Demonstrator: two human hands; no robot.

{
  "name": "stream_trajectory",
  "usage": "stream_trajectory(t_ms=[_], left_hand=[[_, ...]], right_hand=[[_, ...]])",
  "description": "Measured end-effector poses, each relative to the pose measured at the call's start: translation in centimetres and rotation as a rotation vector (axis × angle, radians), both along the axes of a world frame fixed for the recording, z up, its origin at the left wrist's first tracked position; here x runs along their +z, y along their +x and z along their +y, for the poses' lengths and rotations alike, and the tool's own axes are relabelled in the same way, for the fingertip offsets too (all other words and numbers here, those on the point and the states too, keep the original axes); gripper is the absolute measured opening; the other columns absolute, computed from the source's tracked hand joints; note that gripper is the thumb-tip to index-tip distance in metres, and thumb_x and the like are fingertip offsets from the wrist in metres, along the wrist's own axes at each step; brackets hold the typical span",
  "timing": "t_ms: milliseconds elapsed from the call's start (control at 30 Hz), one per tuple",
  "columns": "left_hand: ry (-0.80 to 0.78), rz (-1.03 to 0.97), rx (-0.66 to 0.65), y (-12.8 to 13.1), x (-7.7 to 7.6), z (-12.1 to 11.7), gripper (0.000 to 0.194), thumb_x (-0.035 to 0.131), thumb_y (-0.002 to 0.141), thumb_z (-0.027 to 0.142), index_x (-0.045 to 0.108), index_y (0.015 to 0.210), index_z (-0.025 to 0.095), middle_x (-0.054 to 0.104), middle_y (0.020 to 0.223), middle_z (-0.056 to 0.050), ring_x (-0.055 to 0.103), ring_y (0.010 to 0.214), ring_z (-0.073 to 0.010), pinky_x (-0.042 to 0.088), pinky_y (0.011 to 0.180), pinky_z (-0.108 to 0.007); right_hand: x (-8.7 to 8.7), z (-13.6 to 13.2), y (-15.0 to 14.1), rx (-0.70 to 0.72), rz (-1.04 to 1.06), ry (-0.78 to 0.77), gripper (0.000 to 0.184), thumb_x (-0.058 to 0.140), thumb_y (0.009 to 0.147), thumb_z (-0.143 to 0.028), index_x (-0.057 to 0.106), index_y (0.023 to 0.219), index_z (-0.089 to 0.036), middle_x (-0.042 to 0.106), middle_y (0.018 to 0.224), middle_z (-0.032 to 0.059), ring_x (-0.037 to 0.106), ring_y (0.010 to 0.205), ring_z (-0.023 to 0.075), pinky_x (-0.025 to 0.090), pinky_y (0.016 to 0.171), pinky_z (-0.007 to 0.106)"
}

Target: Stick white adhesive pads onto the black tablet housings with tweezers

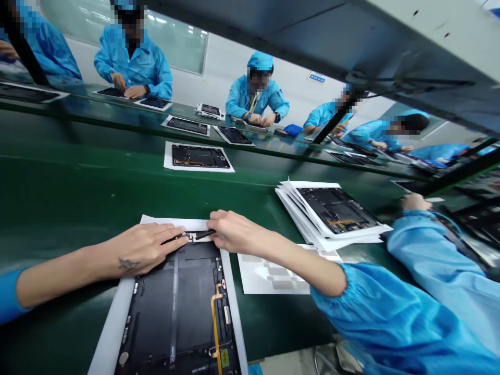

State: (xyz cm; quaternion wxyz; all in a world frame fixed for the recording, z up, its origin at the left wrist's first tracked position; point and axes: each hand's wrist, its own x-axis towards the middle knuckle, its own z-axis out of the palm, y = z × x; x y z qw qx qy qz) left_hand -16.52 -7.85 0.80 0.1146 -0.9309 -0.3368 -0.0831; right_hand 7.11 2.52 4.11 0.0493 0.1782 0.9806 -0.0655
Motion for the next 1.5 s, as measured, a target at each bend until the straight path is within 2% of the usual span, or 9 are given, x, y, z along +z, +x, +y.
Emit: stream_trajectory(t_ms=[167, 267, 467, 667, 933, 1067, 1200, 1333, 1500], left_hand=[[0.012, 0.027, 0.016, 0.3, -0.1, 0.0, 0.036, 0.047, 0.087, 0.007, 0.061, 0.120, 0.007, 0.066, 0.119, -0.019, 0.067, 0.101, -0.0292, 0.058, 0.082, -0.040], [0.005, 0.044, 0.034, 0.4, -0.1, 0.0, 0.037, 0.050, 0.084, 0.007, 0.060, 0.120, 0.008, 0.066, 0.119, -0.019, 0.067, 0.101, -0.0295, 0.057, 0.084, -0.040], [0.001, 0.027, 0.019, 0.4, -0.1, 0.0, 0.039, 0.051, 0.083, 0.008, 0.059, 0.121, 0.007, 0.066, 0.119, -0.019, 0.066, 0.102, -0.0288, 0.056, 0.087, -0.039], [-0.033, -0.042, 0.030, 0.3, -0.2, 0.0, 0.030, 0.050, 0.086, 0.008, 0.061, 0.114, 0.011, 0.067, 0.116, -0.017, 0.067, 0.102, -0.0272, 0.055, 0.086, -0.038], [0.038, 0.010, 0.025, 0.2, -0.5, 0.1, 0.027, 0.049, 0.091, 0.010, 0.062, 0.115, 0.010, 0.068, 0.113, -0.016, 0.066, 0.096, -0.0260, 0.054, 0.081, -0.037], [0.005, -0.016, 0.063, -0.1, -0.1, 0.6, 0.033, 0.042, 0.096, 0.007, 0.057, 0.125, 0.015, 0.068, 0.109, -0.009, 0.063, 0.091, -0.0198, 0.050, 0.076, -0.031], [-0.072, -0.071, 0.179, -1.1, 0.2, 1.5, 0.033, 0.042, 0.100, 0.015, 0.051, 0.131, 0.018, 0.061, 0.121, -0.009, 0.055, 0.107, -0.0221, 0.046, 0.082, -0.034], [-0.180, -0.059, 0.348, -1.5, 0.9, 2.3, 0.023, 0.045, 0.101, 0.029, 0.055, 0.114, 0.013, 0.058, 0.108, -0.010, 0.054, 0.095, -0.0239, 0.044, 0.077, -0.034], [-0.319, -0.080, 0.303, -1.0, 1.9, 3.0, 0.022, 0.041, 0.103, 0.023, 0.049, 0.083, 0.018, 0.055, 0.082, -0.001, 0.051, 0.074, -0.0157, 0.041, 0.071, -0.026]], right_hand=[[-2.4, -1.5, 1.8, 0.036, 0.375, -0.057, 0.025, 0.052, 0.089, -0.007, 0.068, 0.105, -0.016, 0.061, 0.092, 0.0083, 0.056, 0.086, 0.0208, 0.045, 0.076, 0.034], [-3.2, -2.4, 2.5, 0.051, 0.400, -0.079, 0.031, 0.054, 0.092, -0.012, 0.067, 0.119, -0.017, 0.060, 0.096, 0.0092, 0.056, 0.086, 0.0205, 0.046, 0.077, 0.035], [-2.5, -2.1, 3.2, -0.081, 0.443, -0.083, 0.023, 0.050, 0.092, -0.009, 0.070, 0.100, -0.017, 0.065, 0.087, 0.0084, 0.055, 0.082, 0.0212, 0.046, 0.073, 0.035], [-2.7, -1.7, 1.4, -0.025, 0.464, -0.094, 0.025, 0.048, 0.090, -0.007, 0.070, 0.096, -0.018, 0.066, 0.085, 0.0081, 0.056, 0.081, 0.0214, 0.046, 0.073, 0.035], [-3.6, -1.5, 0.4, 0.058, 0.455, -0.081, 0.030, 0.047, 0.095, -0.011, 0.067, 0.116, -0.020, 0.065, 0.092, 0.0089, 0.056, 0.084, 0.0215, 0.045, 0.074, 0.036], [-3.3, -1.6, 0.9, 0.037, 0.471, -0.076, 0.025, 0.047, 0.095, -0.011, 0.068, 0.105, -0.018, 0.066, 0.089, 0.0088, 0.056, 0.082, 0.0215, 0.045, 0.073, 0.035], [-3.1, -2.1, 1.4, -0.056, 0.591, -0.128, 0.020, 0.048, 0.094, -0.011, 0.067, 0.092, -0.019, 0.065, 0.084, 0.0071, 0.057, 0.080, 0.0201, 0.047, 0.071, 0.033], [-3.3, -2.2, 1.6, -0.196, 0.740, -0.153, 0.020, 0.048, 0.092, -0.013, 0.064, 0.085, -0.021, 0.066, 0.082, 0.0057, 0.060, 0.080, 0.0201, 0.048, 0.071, 0.032], [-3.9, -1.6, 1.8, -0.336, 0.863, -0.202, 0.018, 0.053, 0.093, -0.024, 0.065, 0.081, -0.021, 0.065, 0.078, 0.0038, 0.062, 0.076, 0.0193, 0.047, 0.069, 0.030]])
